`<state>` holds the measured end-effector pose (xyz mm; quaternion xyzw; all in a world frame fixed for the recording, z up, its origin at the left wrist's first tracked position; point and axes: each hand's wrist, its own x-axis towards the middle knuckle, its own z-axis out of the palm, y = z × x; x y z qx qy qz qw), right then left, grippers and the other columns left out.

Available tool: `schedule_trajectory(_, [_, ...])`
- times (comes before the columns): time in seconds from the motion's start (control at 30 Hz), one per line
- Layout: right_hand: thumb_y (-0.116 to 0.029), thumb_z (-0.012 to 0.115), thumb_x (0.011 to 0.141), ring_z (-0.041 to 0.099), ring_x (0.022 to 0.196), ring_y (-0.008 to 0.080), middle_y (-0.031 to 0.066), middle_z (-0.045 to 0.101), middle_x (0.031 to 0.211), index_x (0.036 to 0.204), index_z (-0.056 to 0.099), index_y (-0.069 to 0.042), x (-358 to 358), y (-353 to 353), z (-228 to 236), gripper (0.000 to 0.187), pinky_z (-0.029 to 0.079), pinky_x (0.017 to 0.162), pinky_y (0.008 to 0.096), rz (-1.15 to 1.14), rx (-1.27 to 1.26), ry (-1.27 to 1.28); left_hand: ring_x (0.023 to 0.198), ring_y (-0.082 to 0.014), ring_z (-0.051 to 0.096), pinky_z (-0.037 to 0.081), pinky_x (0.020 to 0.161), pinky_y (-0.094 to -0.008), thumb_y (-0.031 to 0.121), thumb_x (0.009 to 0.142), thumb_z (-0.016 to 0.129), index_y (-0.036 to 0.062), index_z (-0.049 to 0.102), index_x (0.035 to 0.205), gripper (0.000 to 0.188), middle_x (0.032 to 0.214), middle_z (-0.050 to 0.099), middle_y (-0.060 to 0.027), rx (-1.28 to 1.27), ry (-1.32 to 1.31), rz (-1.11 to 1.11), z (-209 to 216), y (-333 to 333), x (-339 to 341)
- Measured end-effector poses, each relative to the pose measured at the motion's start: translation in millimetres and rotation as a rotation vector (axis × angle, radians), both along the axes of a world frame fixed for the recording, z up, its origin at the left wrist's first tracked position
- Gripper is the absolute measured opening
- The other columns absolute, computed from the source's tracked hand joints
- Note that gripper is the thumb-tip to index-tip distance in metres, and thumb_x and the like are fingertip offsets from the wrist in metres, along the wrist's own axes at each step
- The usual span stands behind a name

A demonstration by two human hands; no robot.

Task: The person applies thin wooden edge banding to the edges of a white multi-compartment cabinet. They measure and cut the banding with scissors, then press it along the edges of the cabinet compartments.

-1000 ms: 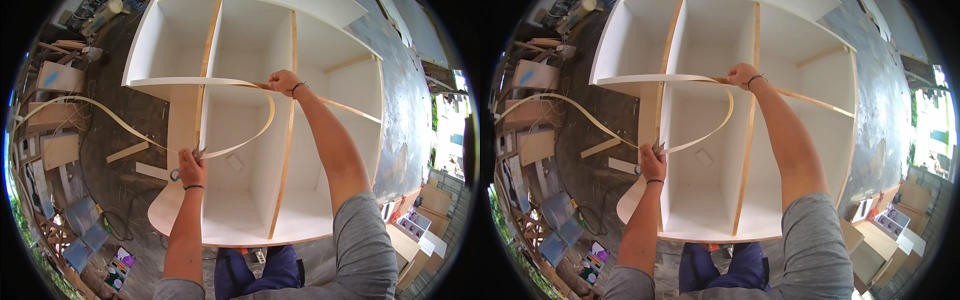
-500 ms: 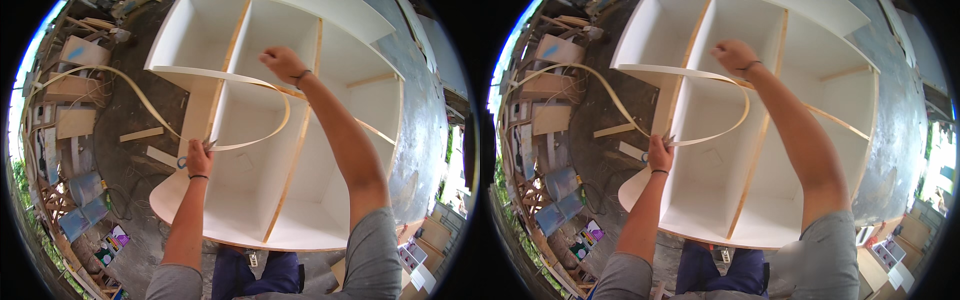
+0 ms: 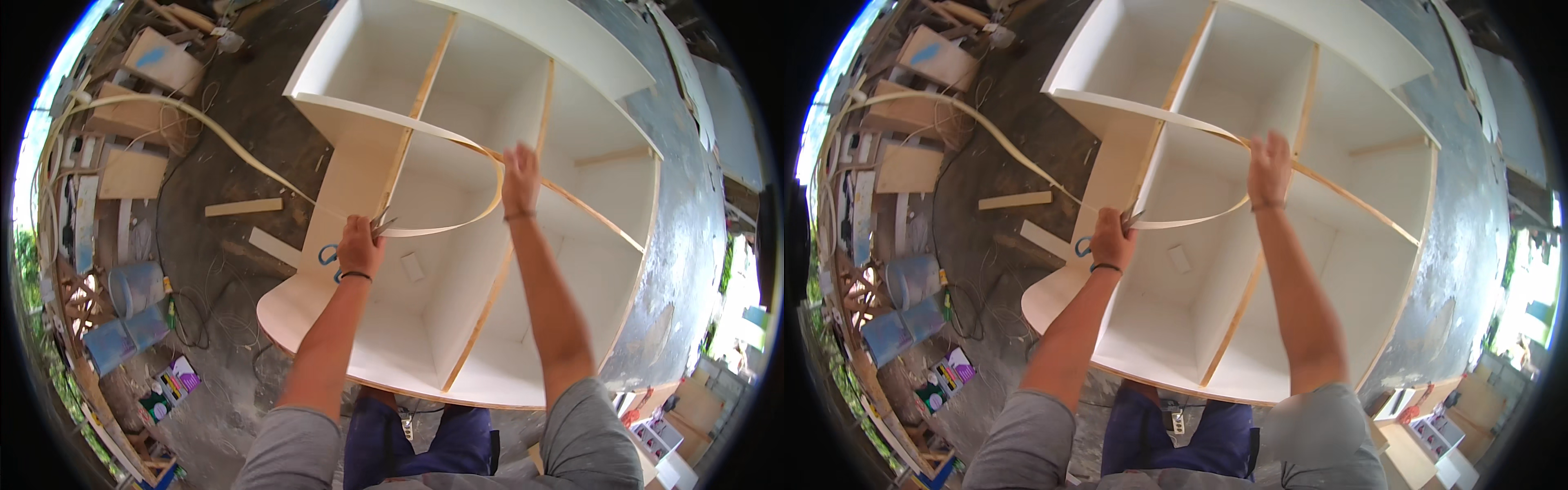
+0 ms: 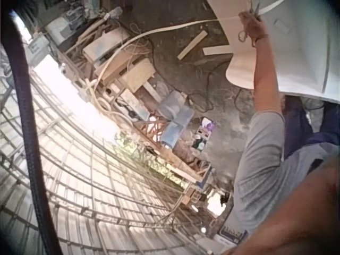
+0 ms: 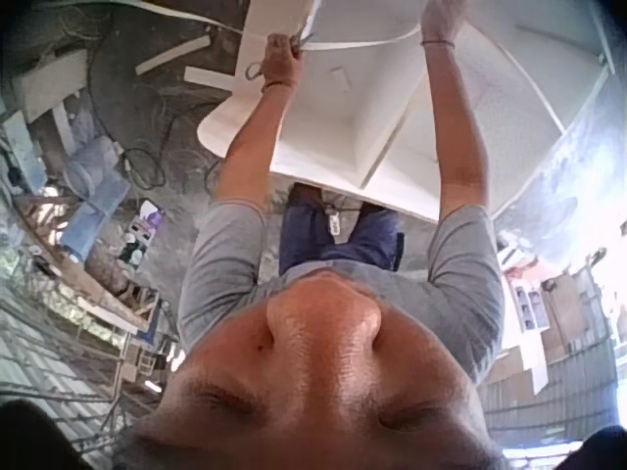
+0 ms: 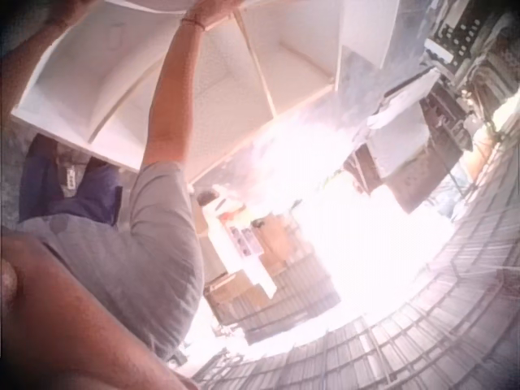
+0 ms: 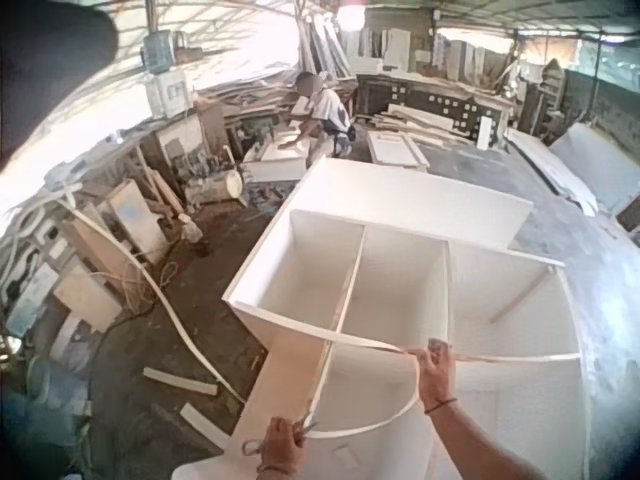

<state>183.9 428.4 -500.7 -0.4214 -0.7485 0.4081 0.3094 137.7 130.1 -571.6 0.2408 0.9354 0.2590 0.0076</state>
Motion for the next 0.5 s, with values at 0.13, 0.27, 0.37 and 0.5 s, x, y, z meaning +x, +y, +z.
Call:
schedule_trajectory(0.13, [-0.034,0.053,0.097,0.057,0.084,0.0084,-0.0007,0.062,0.091,0.100,0.059,-0.009,107.1,-99.0,-13.9,0.026,0.047,0.069,0.0278,0.008,-0.820,0.011,0.078,-0.0345,0.060,0.048,0.065,-0.0448,0.022,0.071,0.078,0.0061,0.051,0.089,0.036,0.089,0.058,-0.0119,-0.200,-0.364,-0.115,50.6,-25.5,-12.9])
schedule_trajectory(0.27, [-0.048,0.043,0.099,0.057,0.111,0.0200,0.0063,0.063,0.114,0.125,0.053,-0.008,145.7,-146.4,0.7,0.049,0.045,0.086,0.0364,0.250,-1.380,0.151,0.067,-0.0333,0.059,0.047,0.062,-0.0409,0.029,0.071,0.081,0.0041,0.054,0.086,0.040,0.071,0.059,-0.0147,-0.182,-0.623,-0.218,138.1,-19.5,8.1])
schedule_trajectory(0.37, [-0.055,0.043,0.096,0.052,0.120,0.0243,0.0088,0.065,0.113,0.123,0.053,-0.011,125.3,-167.1,30.4,0.053,0.039,0.100,0.0466,0.244,-1.788,0.586,0.065,-0.0172,0.054,0.047,0.064,-0.0329,0.023,0.077,0.078,0.0028,0.054,0.085,0.032,0.072,0.059,-0.0087,-0.085,-0.880,-0.228,146.0,-5.0,60.9])
schedule_trajectory(0.5, [-0.058,0.047,0.093,0.062,0.090,0.0221,-0.0001,0.060,0.072,0.103,0.055,-0.015,128.8,-123.5,46.6,0.045,0.045,0.096,0.0522,0.093,-1.647,0.835,0.060,-0.0070,0.047,0.040,0.055,-0.0242,0.018,0.091,0.062,0.0050,0.059,0.100,0.015,0.066,0.052,0.0007,0.280,-1.193,-0.131,142.7,33.0,109.4])
